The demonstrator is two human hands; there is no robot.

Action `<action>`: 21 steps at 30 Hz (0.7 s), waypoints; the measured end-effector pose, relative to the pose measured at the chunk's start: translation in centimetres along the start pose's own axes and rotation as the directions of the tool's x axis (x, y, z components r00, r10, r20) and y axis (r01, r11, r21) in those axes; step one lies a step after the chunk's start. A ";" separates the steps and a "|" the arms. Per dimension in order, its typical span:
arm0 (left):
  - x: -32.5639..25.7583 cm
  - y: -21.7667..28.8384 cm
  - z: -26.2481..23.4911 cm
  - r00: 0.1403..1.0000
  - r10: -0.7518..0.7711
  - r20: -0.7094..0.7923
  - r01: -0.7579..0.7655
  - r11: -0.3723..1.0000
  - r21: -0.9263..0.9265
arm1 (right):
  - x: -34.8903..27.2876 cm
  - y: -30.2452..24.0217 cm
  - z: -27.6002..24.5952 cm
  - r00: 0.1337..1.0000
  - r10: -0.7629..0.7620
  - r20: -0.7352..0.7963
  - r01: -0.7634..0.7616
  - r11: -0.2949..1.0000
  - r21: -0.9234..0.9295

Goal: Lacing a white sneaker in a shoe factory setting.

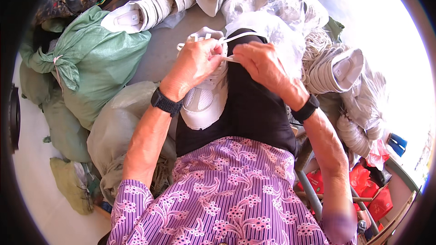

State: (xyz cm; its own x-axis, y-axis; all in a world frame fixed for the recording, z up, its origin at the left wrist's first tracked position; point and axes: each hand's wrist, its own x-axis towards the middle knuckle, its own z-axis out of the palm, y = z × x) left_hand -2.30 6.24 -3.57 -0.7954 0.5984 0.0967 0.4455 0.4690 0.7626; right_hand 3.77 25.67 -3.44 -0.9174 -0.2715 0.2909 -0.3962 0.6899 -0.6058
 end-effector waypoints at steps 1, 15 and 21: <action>0.0 -0.1 0.1 1.000 0.005 0.004 -0.005 1.000 0.001 | 0.5 0.5 0.2 0.998 0.044 -0.048 -0.038 0.993 0.111; -0.4 -0.1 -0.6 0.976 -0.199 0.093 0.211 0.966 -0.151 | 6.2 2.5 2.4 0.938 -0.097 0.332 0.150 0.979 -0.139; -0.3 -0.3 -1.3 0.943 -0.253 0.215 0.296 0.935 -0.196 | 5.9 3.6 3.4 0.978 -0.074 0.195 0.079 0.997 -0.021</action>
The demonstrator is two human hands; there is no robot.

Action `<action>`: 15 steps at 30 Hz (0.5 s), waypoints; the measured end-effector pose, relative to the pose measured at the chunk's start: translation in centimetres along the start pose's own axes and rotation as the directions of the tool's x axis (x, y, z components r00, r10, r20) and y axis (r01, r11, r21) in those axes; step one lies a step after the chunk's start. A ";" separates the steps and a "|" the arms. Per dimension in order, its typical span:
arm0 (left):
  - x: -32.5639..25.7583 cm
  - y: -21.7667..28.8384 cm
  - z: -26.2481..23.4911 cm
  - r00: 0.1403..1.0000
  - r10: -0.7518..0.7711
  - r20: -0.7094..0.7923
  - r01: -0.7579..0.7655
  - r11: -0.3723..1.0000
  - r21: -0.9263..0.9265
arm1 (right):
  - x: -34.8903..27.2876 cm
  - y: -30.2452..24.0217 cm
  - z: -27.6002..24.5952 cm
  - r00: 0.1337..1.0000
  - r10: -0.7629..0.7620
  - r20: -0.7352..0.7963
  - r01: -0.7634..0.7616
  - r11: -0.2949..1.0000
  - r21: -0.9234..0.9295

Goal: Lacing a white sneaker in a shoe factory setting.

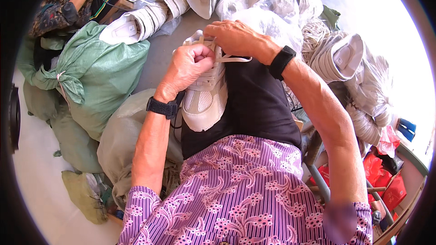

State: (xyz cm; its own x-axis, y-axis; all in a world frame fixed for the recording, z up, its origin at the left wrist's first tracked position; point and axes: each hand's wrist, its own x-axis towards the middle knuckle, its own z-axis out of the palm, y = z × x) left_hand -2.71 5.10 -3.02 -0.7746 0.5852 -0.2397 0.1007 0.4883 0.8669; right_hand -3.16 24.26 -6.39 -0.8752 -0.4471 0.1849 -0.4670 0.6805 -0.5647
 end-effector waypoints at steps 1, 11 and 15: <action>-0.1 -0.1 -0.1 1.000 0.001 0.004 -0.001 1.000 0.004 | 0.2 0.3 0.2 1.000 0.003 -0.004 -0.003 1.000 0.001; 0.1 0.2 0.1 0.999 -0.042 -0.001 0.042 0.999 -0.028 | 1.6 1.0 0.1 0.991 -0.030 -0.133 0.023 0.998 -0.054; 0.3 0.1 0.2 0.999 -0.042 -0.012 0.042 0.999 -0.022 | 1.9 0.9 -0.2 0.987 0.035 -0.157 -0.038 0.999 -0.016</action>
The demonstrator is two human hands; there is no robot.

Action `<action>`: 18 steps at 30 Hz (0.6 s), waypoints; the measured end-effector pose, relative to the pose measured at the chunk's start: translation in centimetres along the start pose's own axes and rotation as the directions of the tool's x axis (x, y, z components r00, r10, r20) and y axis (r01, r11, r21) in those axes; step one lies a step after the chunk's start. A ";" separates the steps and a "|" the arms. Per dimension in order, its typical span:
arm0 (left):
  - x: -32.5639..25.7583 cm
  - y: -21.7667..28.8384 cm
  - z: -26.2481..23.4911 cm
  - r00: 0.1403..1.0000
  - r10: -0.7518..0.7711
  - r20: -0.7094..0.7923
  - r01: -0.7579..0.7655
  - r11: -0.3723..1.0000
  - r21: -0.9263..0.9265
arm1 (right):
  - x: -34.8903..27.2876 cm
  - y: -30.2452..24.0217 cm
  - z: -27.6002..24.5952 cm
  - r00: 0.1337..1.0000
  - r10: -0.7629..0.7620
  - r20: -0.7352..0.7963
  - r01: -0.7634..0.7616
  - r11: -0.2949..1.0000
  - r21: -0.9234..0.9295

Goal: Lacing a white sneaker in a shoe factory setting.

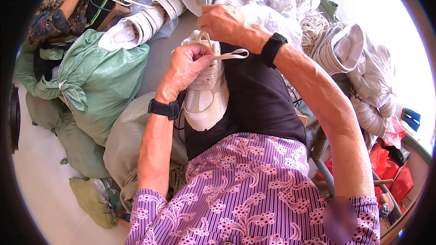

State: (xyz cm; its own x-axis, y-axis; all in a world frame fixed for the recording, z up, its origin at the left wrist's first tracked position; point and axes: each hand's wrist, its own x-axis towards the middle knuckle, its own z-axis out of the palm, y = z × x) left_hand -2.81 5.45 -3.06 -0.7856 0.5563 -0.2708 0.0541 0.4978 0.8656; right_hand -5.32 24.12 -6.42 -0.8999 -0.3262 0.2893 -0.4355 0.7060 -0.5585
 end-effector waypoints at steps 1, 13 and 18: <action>0.0 0.0 0.0 1.000 0.000 0.000 0.000 1.000 0.001 | 0.1 -0.2 -0.1 1.000 0.000 -0.001 0.000 1.000 0.000; -0.3 0.1 -0.1 1.000 -0.005 0.011 0.005 1.000 0.013 | -2.1 -1.6 -0.9 0.986 -0.101 0.134 0.114 0.989 -0.092; -0.2 0.6 0.0 0.999 -0.012 0.037 0.012 1.000 -0.012 | -1.9 -1.0 -0.3 0.976 -0.128 0.176 0.158 0.973 -0.169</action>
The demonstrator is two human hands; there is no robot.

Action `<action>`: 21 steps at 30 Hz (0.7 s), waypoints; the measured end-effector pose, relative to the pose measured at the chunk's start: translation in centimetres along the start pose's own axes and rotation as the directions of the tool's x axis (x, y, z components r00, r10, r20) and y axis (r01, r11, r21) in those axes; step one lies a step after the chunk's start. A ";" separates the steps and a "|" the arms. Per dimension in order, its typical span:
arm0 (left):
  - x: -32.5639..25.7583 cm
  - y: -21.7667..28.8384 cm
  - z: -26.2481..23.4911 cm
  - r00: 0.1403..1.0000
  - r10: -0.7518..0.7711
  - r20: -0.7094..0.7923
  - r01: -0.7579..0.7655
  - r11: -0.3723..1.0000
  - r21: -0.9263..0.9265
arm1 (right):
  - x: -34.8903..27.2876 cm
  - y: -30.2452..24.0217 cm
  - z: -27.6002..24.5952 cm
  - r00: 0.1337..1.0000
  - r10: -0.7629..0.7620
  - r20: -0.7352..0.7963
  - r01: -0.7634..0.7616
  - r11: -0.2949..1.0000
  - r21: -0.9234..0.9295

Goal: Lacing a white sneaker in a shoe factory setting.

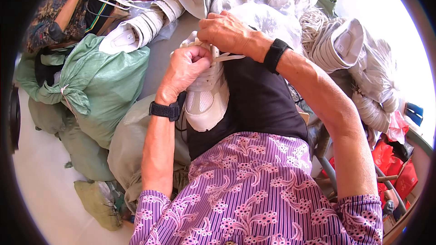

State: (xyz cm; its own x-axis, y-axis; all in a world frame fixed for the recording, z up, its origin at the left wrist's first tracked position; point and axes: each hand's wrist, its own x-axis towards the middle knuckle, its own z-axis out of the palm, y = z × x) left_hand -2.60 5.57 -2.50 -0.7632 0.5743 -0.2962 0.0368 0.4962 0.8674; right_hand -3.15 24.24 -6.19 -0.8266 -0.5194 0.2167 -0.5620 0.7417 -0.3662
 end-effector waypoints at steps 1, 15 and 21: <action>0.0 -0.2 0.0 1.000 -0.003 0.003 0.003 1.000 0.003 | 0.1 0.0 0.0 0.999 -0.020 0.035 0.021 0.999 -0.046; 0.1 -0.5 0.0 1.000 0.005 -0.014 -0.006 1.000 -0.022 | -0.4 0.6 0.5 1.000 0.009 0.027 -0.007 0.997 -0.076; 0.0 -0.4 -0.3 0.999 -0.017 0.033 0.018 0.999 -0.039 | -0.6 1.2 0.7 0.999 -0.020 -0.029 0.020 1.000 -0.015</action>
State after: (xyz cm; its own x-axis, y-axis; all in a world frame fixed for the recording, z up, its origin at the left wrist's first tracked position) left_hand -2.81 5.21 -2.77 -0.7421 0.5871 -0.3234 -0.0017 0.4809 0.8768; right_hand -3.30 25.18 -7.42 -0.8156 -0.5219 0.2499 -0.5787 0.7376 -0.3479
